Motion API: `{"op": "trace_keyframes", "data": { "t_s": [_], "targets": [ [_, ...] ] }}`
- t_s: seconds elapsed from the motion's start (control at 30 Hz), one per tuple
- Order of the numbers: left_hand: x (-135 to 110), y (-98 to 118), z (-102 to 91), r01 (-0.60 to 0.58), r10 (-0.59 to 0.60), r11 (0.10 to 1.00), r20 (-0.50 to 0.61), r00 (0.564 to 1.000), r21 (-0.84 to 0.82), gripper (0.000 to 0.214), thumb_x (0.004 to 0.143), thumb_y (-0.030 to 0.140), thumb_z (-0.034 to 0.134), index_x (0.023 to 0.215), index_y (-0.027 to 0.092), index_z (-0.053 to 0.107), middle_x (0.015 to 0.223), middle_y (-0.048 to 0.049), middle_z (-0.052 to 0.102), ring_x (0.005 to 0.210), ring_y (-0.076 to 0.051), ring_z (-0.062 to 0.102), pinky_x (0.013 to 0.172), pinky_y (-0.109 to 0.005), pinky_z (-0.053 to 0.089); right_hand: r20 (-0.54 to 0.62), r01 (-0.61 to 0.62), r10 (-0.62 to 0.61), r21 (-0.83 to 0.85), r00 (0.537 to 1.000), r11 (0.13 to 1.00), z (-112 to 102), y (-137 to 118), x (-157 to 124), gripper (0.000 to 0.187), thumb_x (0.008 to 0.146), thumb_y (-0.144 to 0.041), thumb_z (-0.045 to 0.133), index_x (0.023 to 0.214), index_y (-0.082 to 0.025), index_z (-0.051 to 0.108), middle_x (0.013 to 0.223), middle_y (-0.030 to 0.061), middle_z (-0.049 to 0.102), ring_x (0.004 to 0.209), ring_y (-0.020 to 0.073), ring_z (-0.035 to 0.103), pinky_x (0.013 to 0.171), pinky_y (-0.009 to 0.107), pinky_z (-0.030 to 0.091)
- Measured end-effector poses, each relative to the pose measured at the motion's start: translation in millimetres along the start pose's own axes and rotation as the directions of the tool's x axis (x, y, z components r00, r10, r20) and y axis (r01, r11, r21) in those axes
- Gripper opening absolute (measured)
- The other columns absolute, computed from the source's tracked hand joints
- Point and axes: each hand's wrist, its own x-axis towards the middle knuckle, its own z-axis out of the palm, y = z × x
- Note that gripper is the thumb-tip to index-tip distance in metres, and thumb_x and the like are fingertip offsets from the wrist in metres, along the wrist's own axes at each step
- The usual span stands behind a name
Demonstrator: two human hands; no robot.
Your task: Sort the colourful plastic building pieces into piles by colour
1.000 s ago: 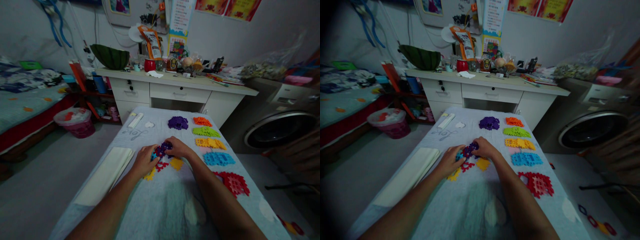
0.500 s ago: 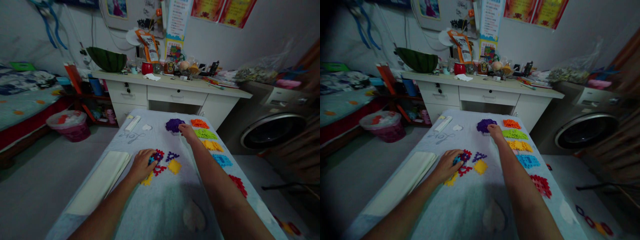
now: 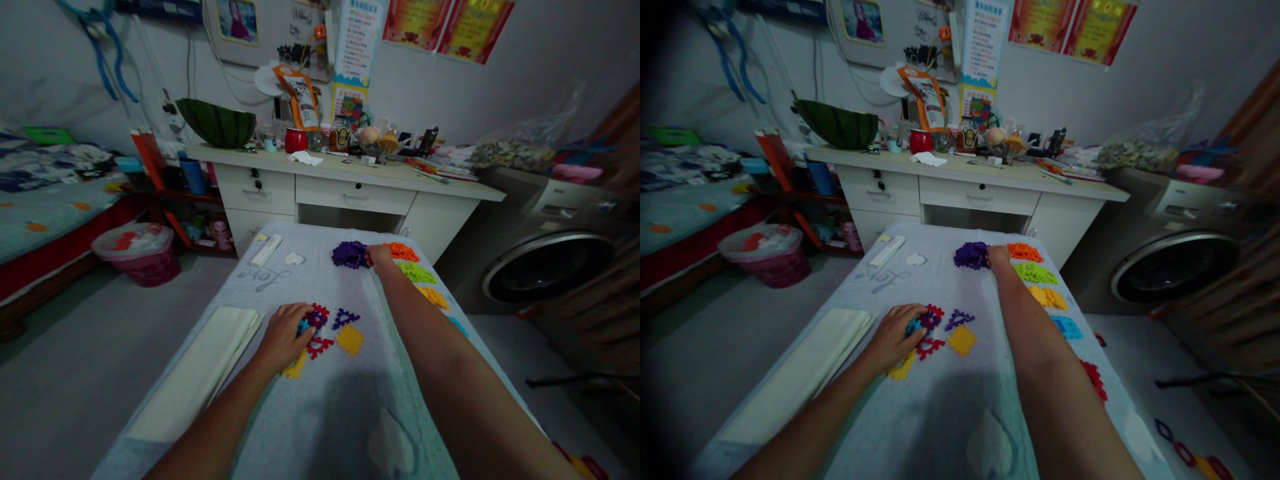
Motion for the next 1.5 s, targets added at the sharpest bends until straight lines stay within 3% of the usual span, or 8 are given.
{"op": "trace_keyframes", "data": {
  "t_s": [0.33, 0.4, 0.5, 0.6, 0.77, 1.0, 1.23, 1.5],
  "targets": [
    [1, 1, -1.5, -0.006, 0.006, 1.0, 0.013, 1.0, 0.014, 0.034, 0.082, 0.029, 0.058, 0.115, 0.022, 0.061, 0.12, -0.0063, 0.065, 0.113, -0.027, 0.054, 0.098, -0.044, 0.04, 0.142, 0.226, -0.22, -0.035, 0.965, 0.973, -19, 18, -58, 0.009, 0.076, -0.012, 0.058, 0.083, -0.017, 0.061, 0.063, -0.0047, 0.057, 0.05, 0.007, 0.05, 0.044, 0.017, 0.036],
    [1, 1, -1.3, -0.006, 0.006, 1.0, 0.01, 1.0, 0.017, 0.034, 0.082, 0.029, 0.058, 0.115, 0.022, 0.061, 0.119, -0.0061, 0.065, 0.112, -0.027, 0.054, 0.098, -0.044, 0.04, 0.341, 0.365, -0.291, -0.175, 0.894, 0.915, -25, 24, -75, 0.008, 0.074, -0.014, 0.059, 0.08, -0.017, 0.062, 0.062, -0.0045, 0.058, 0.049, 0.0074, 0.05, 0.045, 0.018, 0.035],
    [1, 1, -1.0, -0.009, 0.009, 1.0, -0.003, 1.0, 0.013, 0.033, 0.082, 0.028, 0.058, 0.114, 0.023, 0.061, 0.118, -0.0055, 0.066, 0.11, -0.026, 0.055, 0.098, -0.043, 0.04, 0.69, 0.619, -0.231, -0.388, 0.687, 0.683, -31, 31, -100, 0.007, 0.07, -0.016, 0.065, 0.076, -0.017, 0.065, 0.062, -0.0037, 0.059, 0.053, 0.0085, 0.05, 0.05, 0.019, 0.035],
    [2, 1, -1.0, -0.005, 0.005, 1.0, -0.007, 1.0, 0.005, 0.033, 0.083, 0.03, 0.057, 0.115, 0.023, 0.061, 0.118, -0.0059, 0.066, 0.111, -0.026, 0.055, 0.098, -0.043, 0.04, 0.793, 0.749, -0.131, -0.486, 0.595, 0.451, -33, 33, -119, 0.017, 0.061, -0.014, 0.074, 0.076, -0.018, 0.067, 0.068, -0.003, 0.06, 0.058, 0.0092, 0.049, 0.054, 0.02, 0.033],
    [1, 1, -2.0, 0.002, -0.002, 1.0, 0.009, 1.0, -0.005, 0.038, 0.083, 0.034, 0.059, 0.119, 0.021, 0.059, 0.12, -0.0068, 0.065, 0.112, -0.027, 0.054, 0.098, -0.043, 0.041, 0.79, 0.766, -0.1, -0.544, 0.605, 0.343, -31, 36, -134, 0.018, 0.064, -0.011, 0.071, 0.078, -0.019, 0.063, 0.072, -0.0028, 0.059, 0.062, 0.0101, 0.047, 0.055, 0.021, 0.031],
    [0, 6, -4.7, 0.037, -0.037, 0.999, 0.008, 0.999, 0.009, 0.053, 0.072, 0.033, 0.07, 0.123, 0.022, 0.057, 0.122, -0.0073, 0.063, 0.114, -0.029, 0.053, 0.099, -0.044, 0.041, 0.771, 0.708, -0.157, -0.457, 0.617, 0.539, -38, 43, -118, 0.011, 0.069, -0.017, 0.067, 0.073, -0.018, 0.057, 0.064, -0.006, 0.052, 0.06, 0.0096, 0.044, 0.055, 0.021, 0.03],
    [0, 4, -2.1, 0.017, -0.017, 1.0, 0.004, 1.0, 0.01, 0.052, 0.072, 0.03, 0.069, 0.122, 0.022, 0.057, 0.122, -0.0078, 0.063, 0.114, -0.029, 0.053, 0.099, -0.045, 0.04, 0.329, 0.648, -0.563, -0.481, 0.758, 0.591, -23, 48, -82, 0.008, 0.073, -0.021, 0.063, 0.074, -0.019, 0.055, 0.074, -0.0012, 0.06, 0.07, 0.0141, 0.053, 0.067, 0.024, 0.038],
    [1, 7, -5.3, 0.044, -0.044, 0.999, 0.023, 0.999, -0.001, 0.049, 0.072, 0.028, 0.068, 0.119, 0.019, 0.059, 0.123, -0.009, 0.063, 0.115, -0.029, 0.052, 0.1, -0.045, 0.039, 0.062, 0.613, -0.686, -0.512, 0.725, 0.601, 3, 53, -43, 0.019, 0.071, -0.013, 0.053, 0.087, -0.017, 0.063, 0.085, 0.0049, 0.065, 0.082, 0.019, 0.058, 0.082, 0.03, 0.044]
  ]
}}
